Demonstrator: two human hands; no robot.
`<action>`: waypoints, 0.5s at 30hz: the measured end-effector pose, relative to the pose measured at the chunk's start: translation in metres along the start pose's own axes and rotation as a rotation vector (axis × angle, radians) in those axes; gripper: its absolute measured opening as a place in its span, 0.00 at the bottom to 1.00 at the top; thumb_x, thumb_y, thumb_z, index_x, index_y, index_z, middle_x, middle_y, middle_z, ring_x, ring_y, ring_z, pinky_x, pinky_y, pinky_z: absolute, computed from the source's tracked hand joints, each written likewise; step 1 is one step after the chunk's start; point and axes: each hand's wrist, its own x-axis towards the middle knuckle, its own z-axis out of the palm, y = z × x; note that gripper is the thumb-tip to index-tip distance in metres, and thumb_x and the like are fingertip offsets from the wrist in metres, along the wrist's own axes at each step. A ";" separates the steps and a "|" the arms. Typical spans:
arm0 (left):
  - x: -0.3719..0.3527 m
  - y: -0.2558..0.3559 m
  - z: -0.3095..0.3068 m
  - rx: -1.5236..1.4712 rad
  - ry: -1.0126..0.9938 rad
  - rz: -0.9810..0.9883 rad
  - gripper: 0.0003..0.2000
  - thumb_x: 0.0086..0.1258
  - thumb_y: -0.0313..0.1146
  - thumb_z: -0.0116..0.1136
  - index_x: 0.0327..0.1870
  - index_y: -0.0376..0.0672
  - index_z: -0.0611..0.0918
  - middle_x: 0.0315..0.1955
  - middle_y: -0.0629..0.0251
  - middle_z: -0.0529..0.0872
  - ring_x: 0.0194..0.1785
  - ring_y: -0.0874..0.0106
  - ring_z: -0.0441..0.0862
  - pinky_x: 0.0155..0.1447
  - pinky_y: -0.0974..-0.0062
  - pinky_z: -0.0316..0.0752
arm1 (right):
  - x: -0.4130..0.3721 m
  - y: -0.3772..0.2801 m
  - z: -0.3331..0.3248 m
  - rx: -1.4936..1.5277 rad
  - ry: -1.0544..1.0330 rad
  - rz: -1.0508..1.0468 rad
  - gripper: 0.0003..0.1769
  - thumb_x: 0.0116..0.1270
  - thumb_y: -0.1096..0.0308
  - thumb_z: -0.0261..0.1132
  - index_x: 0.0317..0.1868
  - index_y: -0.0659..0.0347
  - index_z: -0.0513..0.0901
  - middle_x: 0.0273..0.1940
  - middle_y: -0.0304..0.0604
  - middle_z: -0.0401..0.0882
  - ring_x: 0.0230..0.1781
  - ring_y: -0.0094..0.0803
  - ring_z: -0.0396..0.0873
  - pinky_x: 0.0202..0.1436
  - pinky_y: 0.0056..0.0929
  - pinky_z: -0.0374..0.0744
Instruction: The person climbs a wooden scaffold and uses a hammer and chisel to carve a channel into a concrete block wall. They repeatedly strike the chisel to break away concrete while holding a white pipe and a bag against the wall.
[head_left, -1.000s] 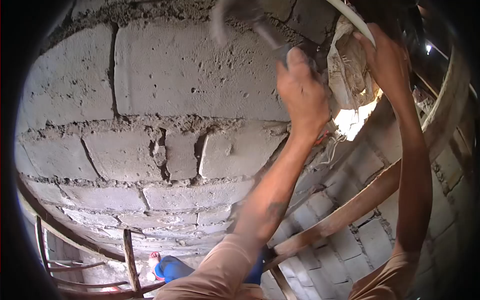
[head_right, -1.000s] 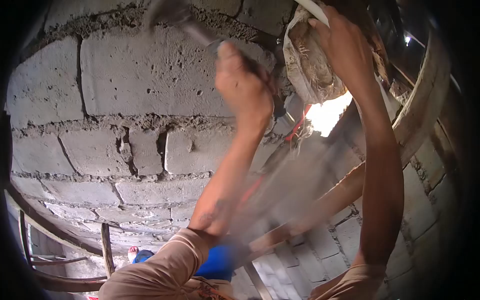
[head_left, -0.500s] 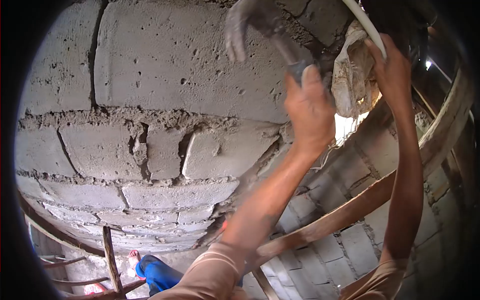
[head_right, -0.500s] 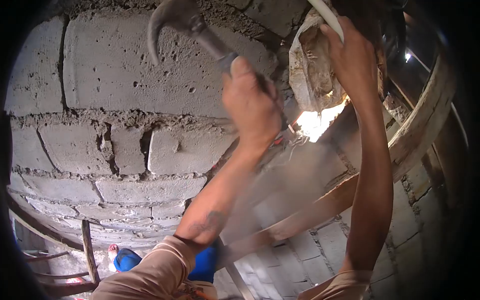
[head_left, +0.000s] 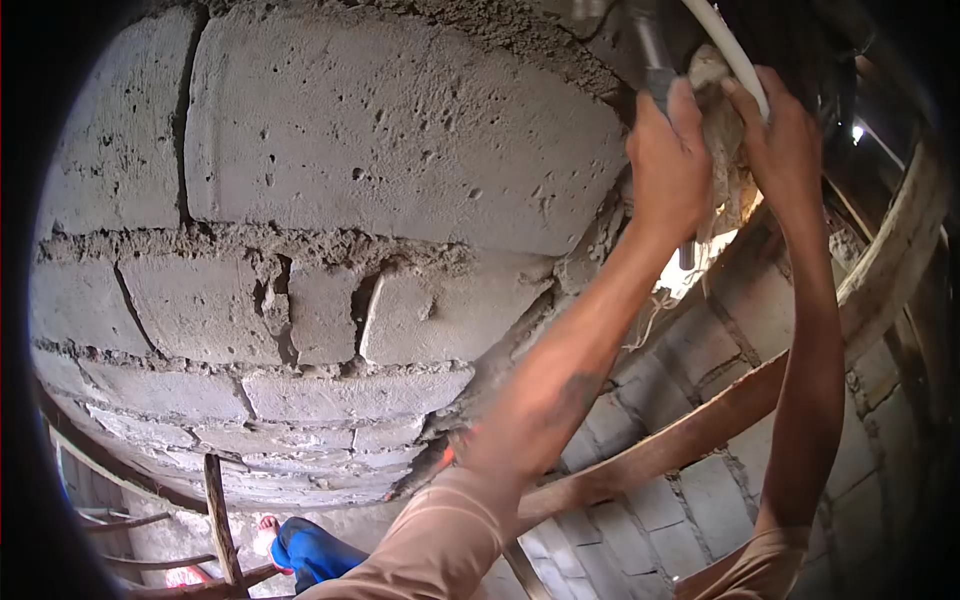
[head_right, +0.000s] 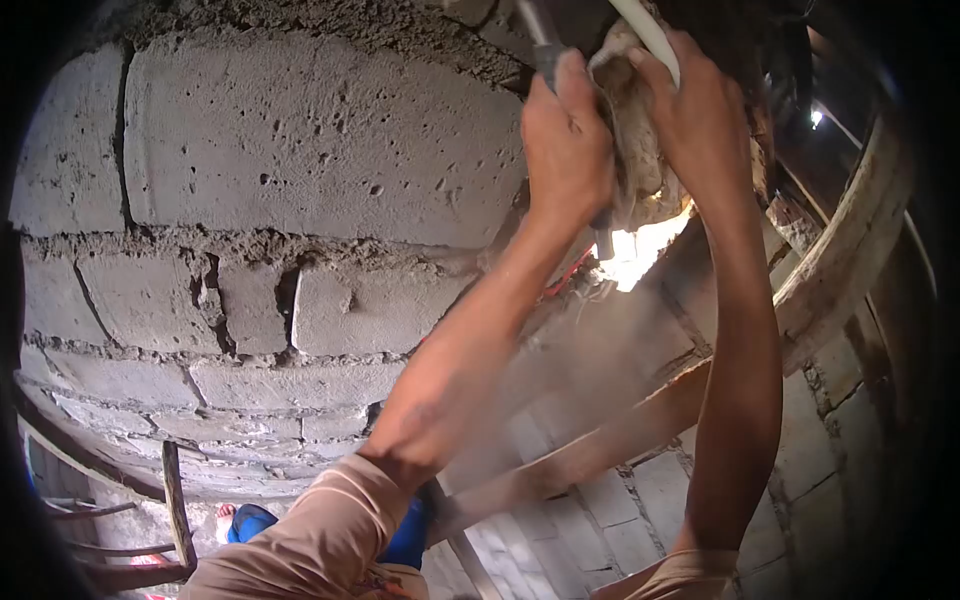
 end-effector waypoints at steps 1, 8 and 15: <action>0.000 0.002 -0.003 0.006 -0.016 -0.025 0.20 0.78 0.42 0.41 0.31 0.32 0.72 0.19 0.56 0.71 0.26 0.65 0.72 0.34 0.64 0.66 | 0.001 -0.002 -0.003 0.010 -0.019 0.011 0.21 0.70 0.53 0.58 0.49 0.64 0.78 0.36 0.63 0.81 0.40 0.62 0.78 0.42 0.48 0.74; -0.021 0.012 -0.028 -0.230 0.036 -0.162 0.20 0.79 0.44 0.42 0.33 0.34 0.71 0.19 0.55 0.72 0.24 0.65 0.73 0.32 0.64 0.68 | 0.002 0.003 0.000 -0.010 0.024 -0.056 0.21 0.69 0.52 0.59 0.48 0.63 0.80 0.31 0.58 0.80 0.32 0.51 0.79 0.38 0.40 0.74; 0.008 0.011 -0.028 0.042 -0.033 0.032 0.17 0.77 0.41 0.42 0.35 0.33 0.72 0.22 0.48 0.76 0.27 0.54 0.74 0.36 0.61 0.69 | 0.010 -0.001 -0.005 0.017 -0.012 -0.029 0.22 0.69 0.51 0.60 0.49 0.63 0.80 0.28 0.55 0.80 0.29 0.48 0.80 0.35 0.38 0.74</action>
